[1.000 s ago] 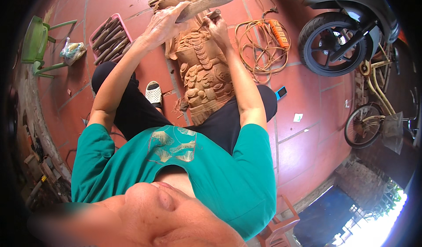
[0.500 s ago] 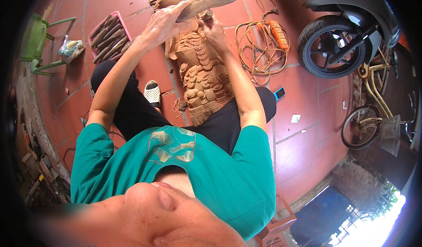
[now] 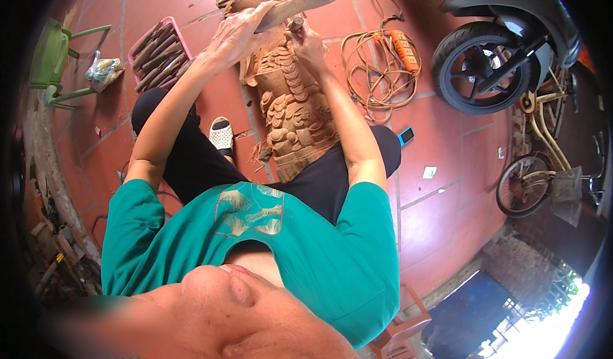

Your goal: The person carves a wooden sculpture using a chisel and mallet. They hold the chisel against the wood and strike it with the mallet to shape the details.

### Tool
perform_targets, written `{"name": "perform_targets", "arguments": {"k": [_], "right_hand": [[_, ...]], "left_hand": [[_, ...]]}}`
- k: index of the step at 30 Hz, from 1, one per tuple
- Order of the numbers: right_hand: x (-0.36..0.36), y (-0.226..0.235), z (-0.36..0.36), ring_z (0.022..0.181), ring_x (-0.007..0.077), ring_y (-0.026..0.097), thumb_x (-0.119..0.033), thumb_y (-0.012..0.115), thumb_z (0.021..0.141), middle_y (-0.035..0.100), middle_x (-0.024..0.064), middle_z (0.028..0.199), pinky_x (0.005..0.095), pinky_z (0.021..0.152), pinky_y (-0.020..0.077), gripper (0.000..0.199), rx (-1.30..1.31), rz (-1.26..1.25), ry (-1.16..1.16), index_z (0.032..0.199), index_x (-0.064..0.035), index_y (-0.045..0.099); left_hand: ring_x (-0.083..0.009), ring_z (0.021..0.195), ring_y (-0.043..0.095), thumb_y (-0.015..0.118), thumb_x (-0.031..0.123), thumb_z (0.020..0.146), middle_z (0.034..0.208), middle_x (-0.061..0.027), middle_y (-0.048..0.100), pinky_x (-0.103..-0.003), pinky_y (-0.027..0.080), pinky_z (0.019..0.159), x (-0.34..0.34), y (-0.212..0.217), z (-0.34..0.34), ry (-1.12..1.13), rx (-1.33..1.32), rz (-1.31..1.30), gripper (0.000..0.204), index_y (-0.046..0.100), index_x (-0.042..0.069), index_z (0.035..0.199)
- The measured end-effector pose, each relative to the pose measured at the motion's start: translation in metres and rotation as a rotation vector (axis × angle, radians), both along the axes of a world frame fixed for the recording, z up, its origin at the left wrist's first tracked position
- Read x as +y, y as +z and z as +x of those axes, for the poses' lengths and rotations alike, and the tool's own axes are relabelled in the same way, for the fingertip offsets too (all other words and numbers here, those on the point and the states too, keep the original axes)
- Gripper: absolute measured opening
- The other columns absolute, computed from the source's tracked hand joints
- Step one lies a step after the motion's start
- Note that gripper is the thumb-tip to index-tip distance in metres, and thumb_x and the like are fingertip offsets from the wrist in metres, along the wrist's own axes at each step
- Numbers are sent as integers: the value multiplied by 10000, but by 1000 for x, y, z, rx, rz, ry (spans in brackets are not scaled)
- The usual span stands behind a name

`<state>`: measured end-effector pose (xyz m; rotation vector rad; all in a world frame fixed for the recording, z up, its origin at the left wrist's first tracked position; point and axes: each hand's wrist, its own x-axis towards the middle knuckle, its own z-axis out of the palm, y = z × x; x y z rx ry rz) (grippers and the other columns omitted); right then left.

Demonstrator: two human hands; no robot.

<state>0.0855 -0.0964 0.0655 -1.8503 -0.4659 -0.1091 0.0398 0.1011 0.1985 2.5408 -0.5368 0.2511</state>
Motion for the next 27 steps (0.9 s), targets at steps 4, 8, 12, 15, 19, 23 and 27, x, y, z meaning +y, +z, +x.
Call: {"name": "perform_targets", "arguments": {"k": [4, 8, 12, 15, 19, 23, 27], "right_hand": [[0, -7, 3, 762, 185, 685, -43, 651, 901, 673, 109, 825, 338, 674, 531, 176, -70, -40, -19, 1025, -15, 530], [-5, -10, 4, 761, 167, 673, -61, 659, 900, 676, 89, 809, 331, 679, 523, 149, -64, -78, -84, 984, -9, 548], [-9, -1, 5, 765, 162, 673, -79, 668, 898, 677, 85, 820, 331, 686, 526, 185, 66, 17, -51, 1031, -13, 558], [-3, 4, -1, 763, 171, 675, -91, 685, 889, 676, 93, 818, 329, 682, 523, 207, 1, 30, -25, 1045, -19, 571], [0, 10, -3, 765, 170, 672, -105, 692, 886, 673, 89, 822, 332, 678, 520, 204, -30, -51, -12, 1032, -14, 582], [-3, 9, -1, 766, 185, 680, -108, 696, 882, 679, 103, 838, 336, 665, 520, 217, -44, -48, -22, 1043, -14, 585], [0, 6, -1, 779, 213, 693, -115, 703, 875, 694, 129, 860, 341, 662, 520, 231, -53, -62, -49, 1052, -15, 594]], "left_hand": [[-381, 981, 620, 665, 212, 851, 1000, -200, 631, -468, 493, 838, -4, -5, -1, -4, 72, 64, 561, 444, 120, 1359], [-396, 956, 625, 662, 245, 857, 986, -209, 636, -479, 480, 831, 1, -8, 6, -6, 79, 122, 525, 460, 111, 1322], [-361, 971, 635, 705, 312, 829, 1019, -206, 651, -455, 484, 841, 9, -12, 7, 10, 123, 17, 593, 463, 87, 1322], [-358, 984, 637, 714, 325, 788, 1035, -219, 655, -440, 489, 851, 12, -2, 2, 23, 197, -86, 615, 487, 66, 1298], [-310, 943, 644, 707, 326, 730, 995, -211, 649, -397, 490, 844, 22, -14, 8, -27, 272, -296, 624, 538, 4, 1238], [-237, 894, 614, 724, 351, 749, 990, -146, 630, -365, 476, 805, 22, -22, 10, -27, 462, -438, 619, 548, -31, 1203], [-192, 892, 602, 725, 412, 803, 1015, -102, 628, -355, 473, 787, 20, -30, 8, 19, 756, -668, 600, 564, -8, 1200]]}}
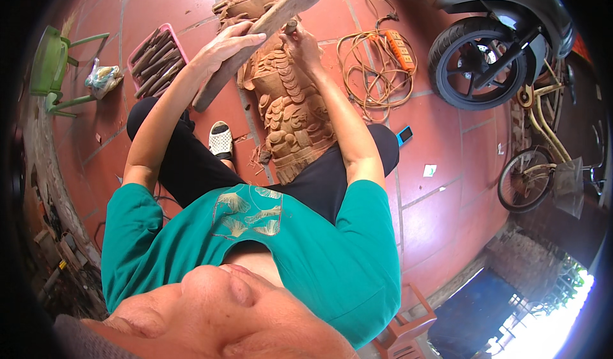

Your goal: The person carves a wooden sculpture using a chisel and mallet. They hold the chisel against the wood and strike it with the mallet to shape the details.

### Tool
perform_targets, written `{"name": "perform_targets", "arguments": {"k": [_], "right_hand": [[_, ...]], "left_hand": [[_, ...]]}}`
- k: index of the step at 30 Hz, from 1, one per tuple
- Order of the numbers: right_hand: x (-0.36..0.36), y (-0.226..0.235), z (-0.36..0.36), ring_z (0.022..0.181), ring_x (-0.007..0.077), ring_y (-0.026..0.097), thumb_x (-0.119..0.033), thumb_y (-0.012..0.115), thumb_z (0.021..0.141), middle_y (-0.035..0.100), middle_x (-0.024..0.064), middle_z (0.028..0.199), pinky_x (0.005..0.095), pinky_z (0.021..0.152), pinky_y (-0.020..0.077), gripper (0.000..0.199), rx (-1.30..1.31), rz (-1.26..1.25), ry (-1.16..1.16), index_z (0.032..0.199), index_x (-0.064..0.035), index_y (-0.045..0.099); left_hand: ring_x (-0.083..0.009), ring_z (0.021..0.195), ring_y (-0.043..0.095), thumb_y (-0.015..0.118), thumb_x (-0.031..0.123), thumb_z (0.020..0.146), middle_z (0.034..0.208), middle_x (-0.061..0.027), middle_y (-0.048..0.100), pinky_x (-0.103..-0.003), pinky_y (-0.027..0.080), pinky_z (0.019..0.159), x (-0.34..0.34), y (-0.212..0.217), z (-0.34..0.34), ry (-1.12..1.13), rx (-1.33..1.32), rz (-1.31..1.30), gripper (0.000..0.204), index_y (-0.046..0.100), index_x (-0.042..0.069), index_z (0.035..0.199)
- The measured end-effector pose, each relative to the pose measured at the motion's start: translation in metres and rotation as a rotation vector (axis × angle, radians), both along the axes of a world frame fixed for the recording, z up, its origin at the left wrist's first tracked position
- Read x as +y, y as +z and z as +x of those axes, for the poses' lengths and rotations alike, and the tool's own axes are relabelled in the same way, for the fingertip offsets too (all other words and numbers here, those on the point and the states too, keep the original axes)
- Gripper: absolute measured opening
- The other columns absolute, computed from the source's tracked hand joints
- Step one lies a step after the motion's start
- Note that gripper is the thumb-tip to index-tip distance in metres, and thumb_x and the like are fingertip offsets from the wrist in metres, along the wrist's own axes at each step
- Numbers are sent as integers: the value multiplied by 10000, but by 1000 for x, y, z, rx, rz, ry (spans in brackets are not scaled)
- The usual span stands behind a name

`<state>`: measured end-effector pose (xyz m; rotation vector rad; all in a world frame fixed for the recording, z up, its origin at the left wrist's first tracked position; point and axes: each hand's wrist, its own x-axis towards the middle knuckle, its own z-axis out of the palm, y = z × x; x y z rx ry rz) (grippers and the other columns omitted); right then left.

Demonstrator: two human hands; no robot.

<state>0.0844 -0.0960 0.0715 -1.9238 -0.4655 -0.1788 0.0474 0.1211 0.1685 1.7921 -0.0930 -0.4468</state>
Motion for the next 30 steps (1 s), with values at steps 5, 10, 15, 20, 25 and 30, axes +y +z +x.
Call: {"name": "perform_targets", "arguments": {"k": [5, 10, 15, 20, 25, 30], "right_hand": [[-3, -9, 4, 772, 264, 695, -60, 691, 844, 705, 163, 871, 360, 660, 517, 235, -8, -90, -47, 1059, -19, 607], [-12, -31, 10, 757, 279, 679, 4, 638, 813, 699, 168, 848, 374, 652, 497, 198, -62, -101, -2, 1009, -27, 626], [-2, -34, 3, 756, 175, 634, 4, 628, 847, 692, 104, 863, 349, 660, 489, 181, -200, 55, -46, 1025, -33, 630], [3, -7, -2, 778, 123, 596, -32, 664, 878, 659, 70, 831, 309, 689, 495, 181, 69, 108, 28, 1047, -26, 602], [5, -10, 1, 755, 118, 596, -58, 687, 878, 671, 79, 854, 309, 695, 506, 239, 58, 100, 11, 1094, -5, 600], [-8, -33, 8, 755, 144, 627, -43, 674, 877, 671, 100, 844, 322, 695, 510, 236, -106, 8, 26, 1094, -11, 588]], "left_hand": [[-150, 889, 591, 687, 362, 874, 1012, -90, 633, -332, 476, 799, -2, -2, -2, -76, -5, -55, 541, 531, 56, 1292], [-261, 988, 605, 685, 260, 875, 1105, -158, 602, -403, 485, 867, -20, 11, -16, -146, -263, 197, 646, 374, 139, 1428], [-386, 1071, 587, 742, 215, 807, 1178, -216, 544, -457, 494, 904, -30, 3, -25, -223, -513, 647, 739, 348, 154, 1428], [-382, 1042, 619, 722, 247, 831, 1134, -247, 586, -453, 515, 857, -17, -1, -14, -75, -743, 533, 679, 371, 58, 1380], [-392, 1023, 621, 671, 265, 863, 1058, -263, 627, -461, 504, 838, -12, 20, -12, -18, -865, 440, 606, 389, 8, 1334], [-405, 995, 616, 654, 290, 884, 1071, -259, 625, -464, 496, 813, -17, 11, -15, -190, -681, 594, 562, 404, 19, 1308]]}}
